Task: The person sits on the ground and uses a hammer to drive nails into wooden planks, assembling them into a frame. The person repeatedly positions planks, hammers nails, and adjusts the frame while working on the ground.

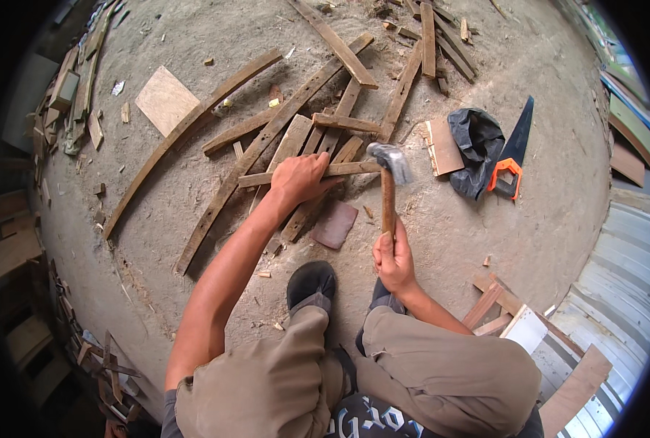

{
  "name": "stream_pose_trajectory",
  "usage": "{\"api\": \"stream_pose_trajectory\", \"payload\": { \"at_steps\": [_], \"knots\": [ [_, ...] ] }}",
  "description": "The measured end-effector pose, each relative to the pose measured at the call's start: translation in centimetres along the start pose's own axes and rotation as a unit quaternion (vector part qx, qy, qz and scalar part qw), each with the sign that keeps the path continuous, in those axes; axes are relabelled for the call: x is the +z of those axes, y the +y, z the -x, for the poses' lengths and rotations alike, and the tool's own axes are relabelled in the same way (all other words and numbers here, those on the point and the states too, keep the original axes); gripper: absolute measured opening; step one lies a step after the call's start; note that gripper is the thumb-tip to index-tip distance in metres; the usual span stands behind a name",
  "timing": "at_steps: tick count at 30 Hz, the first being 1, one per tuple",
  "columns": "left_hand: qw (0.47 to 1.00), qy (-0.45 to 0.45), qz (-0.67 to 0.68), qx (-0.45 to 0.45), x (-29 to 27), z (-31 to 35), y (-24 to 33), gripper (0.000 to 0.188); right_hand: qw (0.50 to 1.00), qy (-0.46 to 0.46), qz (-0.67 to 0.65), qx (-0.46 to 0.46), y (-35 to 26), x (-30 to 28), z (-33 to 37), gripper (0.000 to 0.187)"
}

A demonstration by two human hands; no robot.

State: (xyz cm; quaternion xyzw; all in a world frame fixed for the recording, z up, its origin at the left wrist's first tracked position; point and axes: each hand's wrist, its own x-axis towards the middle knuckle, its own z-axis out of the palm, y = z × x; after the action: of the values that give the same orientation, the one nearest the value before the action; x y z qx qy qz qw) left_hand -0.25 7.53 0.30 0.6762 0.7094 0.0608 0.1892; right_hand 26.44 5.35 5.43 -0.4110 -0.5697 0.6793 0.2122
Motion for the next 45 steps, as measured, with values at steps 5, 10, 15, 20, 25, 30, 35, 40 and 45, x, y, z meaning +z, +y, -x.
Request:
{"api": "stream_pose_trajectory", "payload": {
  "at_steps": [5,10,15,20,25,30,35,40,45],
  "knots": [
    [1.0,-0.005,-0.014,-0.006,0.2,0.1,-0.1,0.056,0.995,-0.041,-0.021,0.089,-2.4,-0.8,0.4,0.054],
    [1.0,-0.005,-0.014,-0.009,0.4,0.2,-0.2,0.055,0.991,-0.019,-0.063,-0.112,-6.9,-0.9,-0.4,0.052],
    [1.0,0.007,-0.006,-0.002,0.7,-0.1,-0.1,0.055,0.998,-0.036,0.005,0.051,-1.9,-1.3,-1.0,0.049],
    [0.999,-0.02,-0.02,-0.022,0.3,0.0,-0.1,0.055,0.985,-0.017,-0.06,0.163,-7.7,-1.4,-0.6,0.046],
    [1.0,-0.01,-0.012,-0.021,0.2,0.2,-0.2,0.056,0.987,-0.004,-0.122,-0.105,-9.3,-1.6,-1.2,0.043],
    [1.0,0.003,-0.006,-0.015,0.2,-0.4,-0.1,0.057,0.986,-0.04,0.05,0.151,-0.8,-2.0,-0.9,0.04],
    [1.0,0.004,-0.006,-0.026,0.5,0.0,-0.3,0.058,0.985,-0.033,-0.105,0.13,-8.4,-1.4,0.2,0.045],
    [1.0,-0.009,-0.008,-0.028,0.3,0.2,-0.2,0.058,0.995,-0.017,-0.061,-0.079,-6.9,-1.6,-0.8,0.046],
    [0.999,-0.023,-0.003,-0.027,-0.1,-0.2,0.3,0.059,0.979,-0.029,0.062,0.19,-1.9,-3.5,-1.6,0.044]
  ]
}}
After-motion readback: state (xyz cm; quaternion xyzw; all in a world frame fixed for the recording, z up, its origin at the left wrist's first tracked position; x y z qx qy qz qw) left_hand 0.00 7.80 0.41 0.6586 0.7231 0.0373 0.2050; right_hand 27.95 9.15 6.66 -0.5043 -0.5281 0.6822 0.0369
